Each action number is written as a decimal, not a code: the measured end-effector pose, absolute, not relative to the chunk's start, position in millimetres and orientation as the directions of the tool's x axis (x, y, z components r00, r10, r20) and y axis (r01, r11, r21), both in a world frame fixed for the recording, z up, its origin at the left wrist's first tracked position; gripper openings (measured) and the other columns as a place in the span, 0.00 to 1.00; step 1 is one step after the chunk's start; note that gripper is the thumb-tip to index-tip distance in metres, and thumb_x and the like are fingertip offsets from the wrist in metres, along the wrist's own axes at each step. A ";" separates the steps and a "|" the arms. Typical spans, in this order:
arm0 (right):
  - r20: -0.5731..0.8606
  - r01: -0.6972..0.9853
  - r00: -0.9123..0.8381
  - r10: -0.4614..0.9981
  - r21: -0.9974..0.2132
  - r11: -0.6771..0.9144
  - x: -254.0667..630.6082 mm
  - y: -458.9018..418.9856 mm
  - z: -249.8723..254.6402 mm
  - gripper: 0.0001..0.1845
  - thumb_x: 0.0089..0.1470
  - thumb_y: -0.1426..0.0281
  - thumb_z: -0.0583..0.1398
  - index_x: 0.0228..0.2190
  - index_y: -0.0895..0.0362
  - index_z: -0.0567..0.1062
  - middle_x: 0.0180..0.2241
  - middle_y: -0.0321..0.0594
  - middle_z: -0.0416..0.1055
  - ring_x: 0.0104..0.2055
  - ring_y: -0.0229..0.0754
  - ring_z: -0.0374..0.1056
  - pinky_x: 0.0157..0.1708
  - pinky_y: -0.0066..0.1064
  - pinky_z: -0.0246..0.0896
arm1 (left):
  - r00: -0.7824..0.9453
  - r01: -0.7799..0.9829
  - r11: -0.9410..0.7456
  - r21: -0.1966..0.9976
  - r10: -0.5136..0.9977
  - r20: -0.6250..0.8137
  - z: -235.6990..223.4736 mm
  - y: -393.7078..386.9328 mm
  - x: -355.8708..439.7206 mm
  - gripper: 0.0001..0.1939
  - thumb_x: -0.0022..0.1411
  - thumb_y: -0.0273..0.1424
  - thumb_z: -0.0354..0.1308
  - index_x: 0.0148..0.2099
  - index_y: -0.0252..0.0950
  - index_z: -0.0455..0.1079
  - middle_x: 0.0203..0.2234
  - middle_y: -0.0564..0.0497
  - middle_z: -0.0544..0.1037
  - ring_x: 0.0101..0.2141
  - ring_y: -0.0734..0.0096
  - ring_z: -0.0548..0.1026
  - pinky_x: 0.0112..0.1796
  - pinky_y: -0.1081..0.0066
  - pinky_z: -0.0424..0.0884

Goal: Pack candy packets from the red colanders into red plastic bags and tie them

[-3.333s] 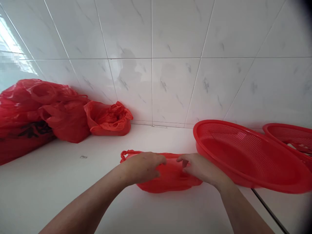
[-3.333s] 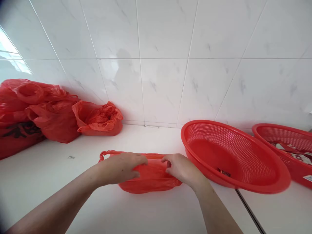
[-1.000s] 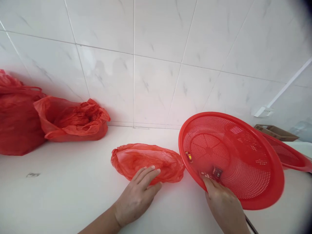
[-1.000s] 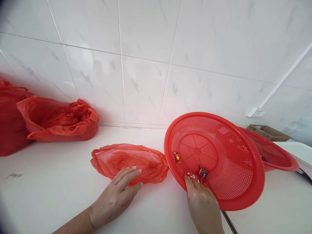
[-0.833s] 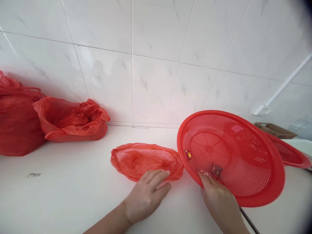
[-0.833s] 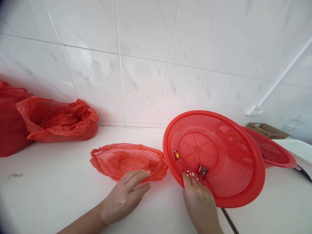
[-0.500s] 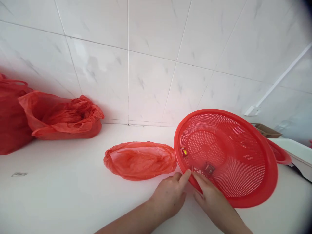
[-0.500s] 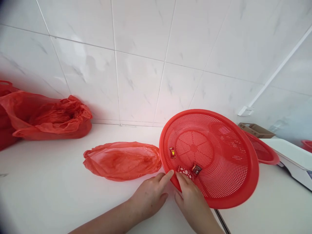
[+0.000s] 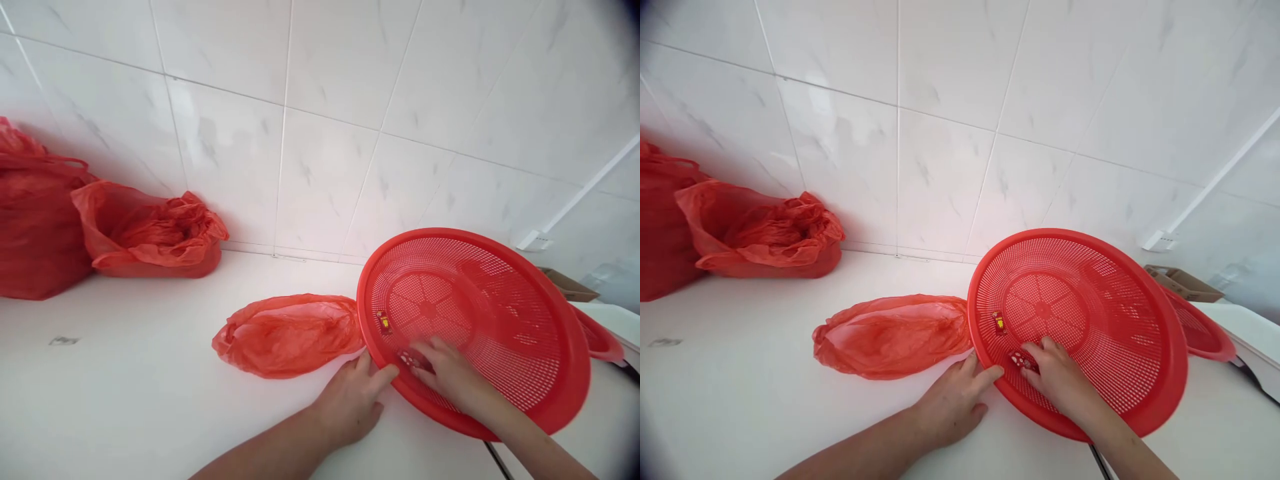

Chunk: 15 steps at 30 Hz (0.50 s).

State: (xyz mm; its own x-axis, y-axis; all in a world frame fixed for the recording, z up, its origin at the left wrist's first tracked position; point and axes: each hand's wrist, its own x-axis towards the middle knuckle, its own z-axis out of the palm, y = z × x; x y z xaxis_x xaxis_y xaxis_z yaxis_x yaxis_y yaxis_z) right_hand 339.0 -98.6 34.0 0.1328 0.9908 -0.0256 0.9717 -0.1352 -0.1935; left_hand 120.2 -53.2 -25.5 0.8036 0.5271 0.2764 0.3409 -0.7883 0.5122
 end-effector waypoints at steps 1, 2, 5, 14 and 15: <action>-0.047 0.968 0.126 0.991 -0.211 -0.133 337.1 -95.1 31.6 0.12 0.50 0.66 0.54 0.36 0.54 0.73 0.38 0.44 0.70 0.41 0.47 0.67 0.37 0.33 0.61 | 0.805 0.332 -0.788 0.519 0.523 0.279 -25.5 -53.0 119.7 0.33 0.50 0.23 0.55 0.58 0.47 0.53 0.54 0.46 0.59 0.44 0.60 0.67 0.46 0.61 0.68; -0.067 0.964 0.128 0.990 -0.226 -0.140 336.3 -91.4 28.2 0.08 0.49 0.68 0.54 0.31 0.55 0.72 0.36 0.43 0.70 0.38 0.45 0.67 0.35 0.32 0.61 | 0.807 0.323 -0.789 0.523 0.518 0.283 -25.4 -52.8 119.1 0.33 0.50 0.24 0.55 0.58 0.47 0.53 0.54 0.46 0.59 0.44 0.60 0.67 0.46 0.61 0.67; -0.090 0.952 0.137 0.986 -0.263 -0.156 338.6 -81.0 15.4 0.01 0.44 0.74 0.55 0.25 0.56 0.66 0.30 0.41 0.70 0.31 0.40 0.66 0.30 0.29 0.57 | 0.813 0.302 -0.787 0.538 0.508 0.286 -25.5 -52.3 117.9 0.34 0.51 0.24 0.55 0.59 0.47 0.53 0.54 0.46 0.60 0.45 0.59 0.67 0.47 0.61 0.67; -0.133 0.867 0.164 0.978 -0.453 -0.207 339.1 -63.4 22.0 0.07 0.44 0.74 0.56 0.30 0.55 0.66 0.29 0.36 0.71 0.31 0.38 0.67 0.30 0.27 0.57 | 0.809 0.286 -0.745 0.602 0.525 0.265 -25.6 -50.8 117.5 0.38 0.50 0.26 0.57 0.61 0.49 0.50 0.56 0.46 0.58 0.48 0.57 0.66 0.48 0.59 0.66; -0.119 0.848 0.188 0.975 -0.481 -0.222 336.8 -58.9 26.2 0.08 0.45 0.73 0.56 0.32 0.55 0.67 0.31 0.37 0.72 0.33 0.39 0.68 0.31 0.27 0.58 | 0.809 0.287 -0.739 0.609 0.527 0.259 -25.2 -50.7 117.2 0.38 0.49 0.27 0.58 0.61 0.49 0.50 0.56 0.46 0.58 0.48 0.56 0.66 0.48 0.59 0.66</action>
State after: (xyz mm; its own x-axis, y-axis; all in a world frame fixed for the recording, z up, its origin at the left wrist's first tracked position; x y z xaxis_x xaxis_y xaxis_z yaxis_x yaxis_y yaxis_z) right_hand 336.8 -58.9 26.2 0.1880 0.9750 -0.1187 0.8480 -0.2221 -0.4812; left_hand 117.2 -50.7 -25.2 0.8095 0.5270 0.2589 0.2866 -0.7395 0.6091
